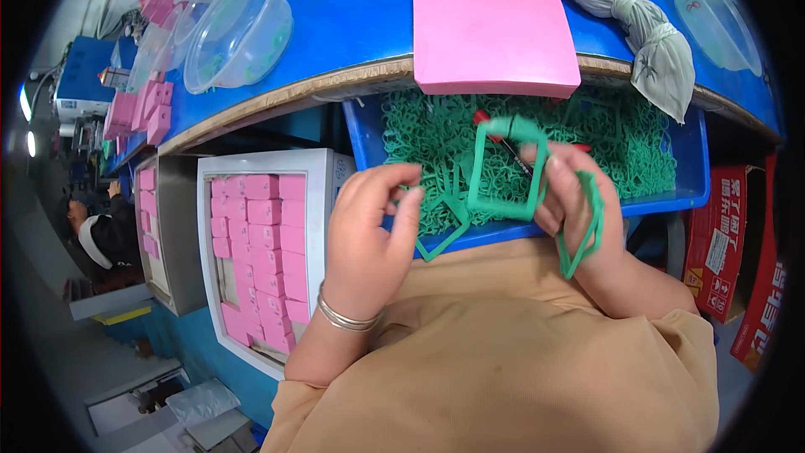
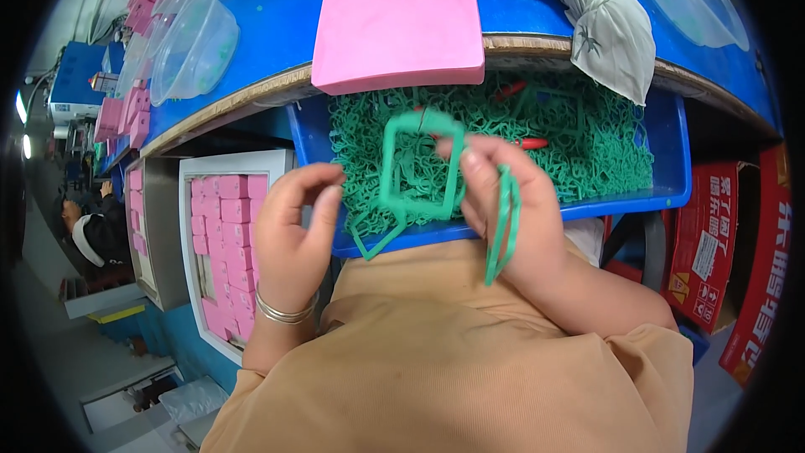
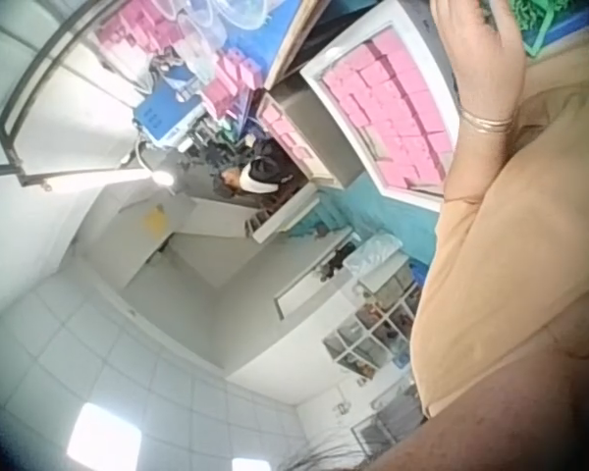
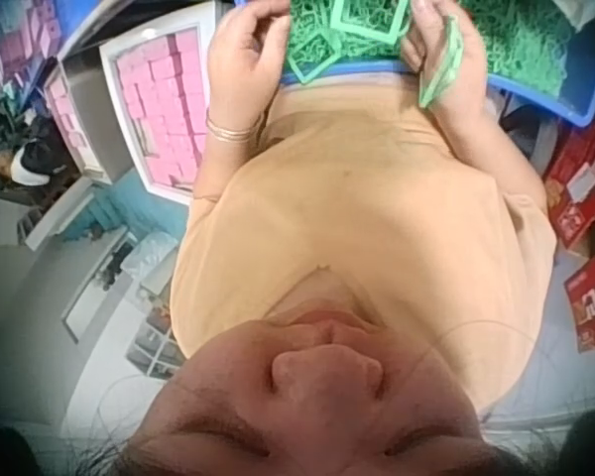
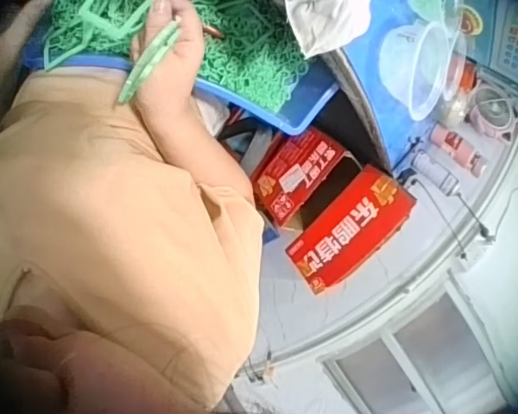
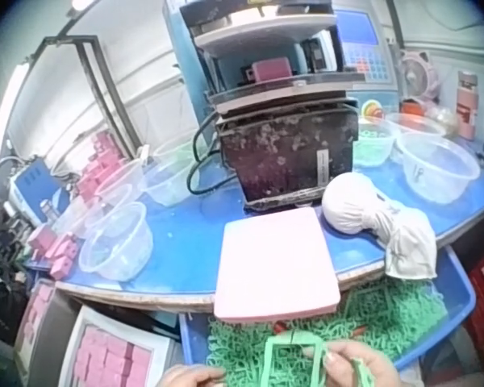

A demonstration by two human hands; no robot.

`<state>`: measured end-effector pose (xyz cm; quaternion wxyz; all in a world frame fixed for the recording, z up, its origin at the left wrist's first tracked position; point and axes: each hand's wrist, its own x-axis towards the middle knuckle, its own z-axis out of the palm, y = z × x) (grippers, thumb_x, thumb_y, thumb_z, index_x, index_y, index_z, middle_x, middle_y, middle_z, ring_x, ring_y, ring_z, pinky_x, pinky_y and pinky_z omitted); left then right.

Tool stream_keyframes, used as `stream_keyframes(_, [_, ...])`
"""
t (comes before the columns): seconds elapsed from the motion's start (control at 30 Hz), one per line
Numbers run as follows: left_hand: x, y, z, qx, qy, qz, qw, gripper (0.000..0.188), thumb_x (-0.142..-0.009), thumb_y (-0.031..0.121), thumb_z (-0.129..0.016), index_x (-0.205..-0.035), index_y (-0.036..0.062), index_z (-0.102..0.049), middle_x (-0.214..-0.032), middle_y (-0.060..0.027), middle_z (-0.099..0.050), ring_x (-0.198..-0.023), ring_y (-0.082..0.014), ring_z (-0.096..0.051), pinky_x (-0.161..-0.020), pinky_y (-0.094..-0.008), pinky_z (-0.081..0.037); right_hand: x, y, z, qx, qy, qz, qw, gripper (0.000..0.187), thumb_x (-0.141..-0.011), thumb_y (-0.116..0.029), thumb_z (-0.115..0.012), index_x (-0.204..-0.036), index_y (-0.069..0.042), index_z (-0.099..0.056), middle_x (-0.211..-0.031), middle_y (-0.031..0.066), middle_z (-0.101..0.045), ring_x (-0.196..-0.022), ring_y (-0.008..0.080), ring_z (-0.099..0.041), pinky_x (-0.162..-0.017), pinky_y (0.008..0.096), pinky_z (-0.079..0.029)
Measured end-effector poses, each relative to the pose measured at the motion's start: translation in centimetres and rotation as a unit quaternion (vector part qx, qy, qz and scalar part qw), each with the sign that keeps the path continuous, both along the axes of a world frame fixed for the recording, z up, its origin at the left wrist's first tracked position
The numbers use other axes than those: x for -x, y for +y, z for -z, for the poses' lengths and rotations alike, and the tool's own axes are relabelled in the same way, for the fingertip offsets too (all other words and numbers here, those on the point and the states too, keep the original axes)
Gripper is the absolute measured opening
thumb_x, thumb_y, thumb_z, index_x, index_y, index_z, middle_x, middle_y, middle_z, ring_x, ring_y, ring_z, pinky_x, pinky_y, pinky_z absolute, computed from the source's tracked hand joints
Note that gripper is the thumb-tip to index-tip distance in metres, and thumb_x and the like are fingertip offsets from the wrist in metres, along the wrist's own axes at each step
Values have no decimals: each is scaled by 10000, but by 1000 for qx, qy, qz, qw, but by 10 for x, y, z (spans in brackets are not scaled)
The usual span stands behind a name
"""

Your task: Assembling and inspecting green plastic frame components at a production workstation.

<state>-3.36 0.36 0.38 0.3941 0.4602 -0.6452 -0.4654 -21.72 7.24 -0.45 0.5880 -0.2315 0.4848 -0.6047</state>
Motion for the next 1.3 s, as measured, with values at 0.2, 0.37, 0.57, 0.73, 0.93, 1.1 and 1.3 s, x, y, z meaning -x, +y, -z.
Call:
stream_keyframes(0.2, [-11, 9, -1, 164, -365, 249, 882, 278, -588, 119, -690, -807, 25, -546, -821, -111, -515, -797, -276, -468, -706, -355, -388, -6, -2, 5, 28, 56, 79, 995, 460, -895, -265, -361, -1231, 35, -266, -542, -17, -271, -446, 49, -263, -407, 187, -251])
stream_keyframes(0.37, [-19, 9, 2, 169, -353, 258, 883, 226, -605, 66, -667, -783, 21, -535, -734, -87, -513, -711, -236, -486, -648, -323, -401, -3, 1, 10, 64, -14, 9, 998, 283, -893, -213, -382, -1042, 18, -448, -530, -30, -334, -442, 37, -296, -407, 186, -264])
stream_keyframes(0.57, [-15, 14, -17, -235, 58, 70, 968, 74, -784, 37, -554, -831, -7, -518, -744, -39, -561, -622, -58, -510, -546, -171, -423, -2, 7, 7, 54, 31, -62, 996, 177, -870, -175, -436, -888, -21, -523, -547, -49, -383, -472, 18, -327, -439, 172, -270])
stream_keyframes(0.73, [-7, 18, -18, -299, 113, 68, 945, 66, -782, 19, -528, -835, -16, -511, -712, -73, -561, -548, -89, -514, -474, -191, -417, -3, 5, -2, 42, 72, -192, 978, 130, -820, -121, -514, -886, -21, -565, -652, -48, -458, -621, 35, -427, -599, 191, -378])
stream_keyframes(0.93, [-2, 20, -13, -326, 149, 73, 931, 67, -789, 23, -519, -840, -16, -501, -707, -78, -559, -533, -100, -518, -458, -199, -421, -1, 4, -1, 79, 93, -188, 975, 118, -820, -107, -508, -779, 1, -527, -786, 64, -590, -695, 79, -503, -648, 227, -418])
stream_keyframes(1.1, [-2, 21, -13, -345, 173, 84, 919, 85, -799, 41, -528, -861, -12, -502, -728, -62, -553, -559, -84, -525, -491, -192, -433, -2, 4, 3, 59, 83, -177, 979, 124, -829, -98, -493, -756, -1, -515, -786, 67, -593, -709, 99, -517, -660, 246, -426])
stream_keyframes(1.3, [-1, 10, -6, -124, 91, -7, 988, 109, -802, 33, -517, -901, -13, -520, -780, -52, -543, -666, -91, -515, -553, -202, -427, 1, 3, 6, 79, 57, 1, 995, 173, -868, -161, -417, -782, -25, -479, -549, -23, -362, -467, 32, -289, -429, 181, -239])
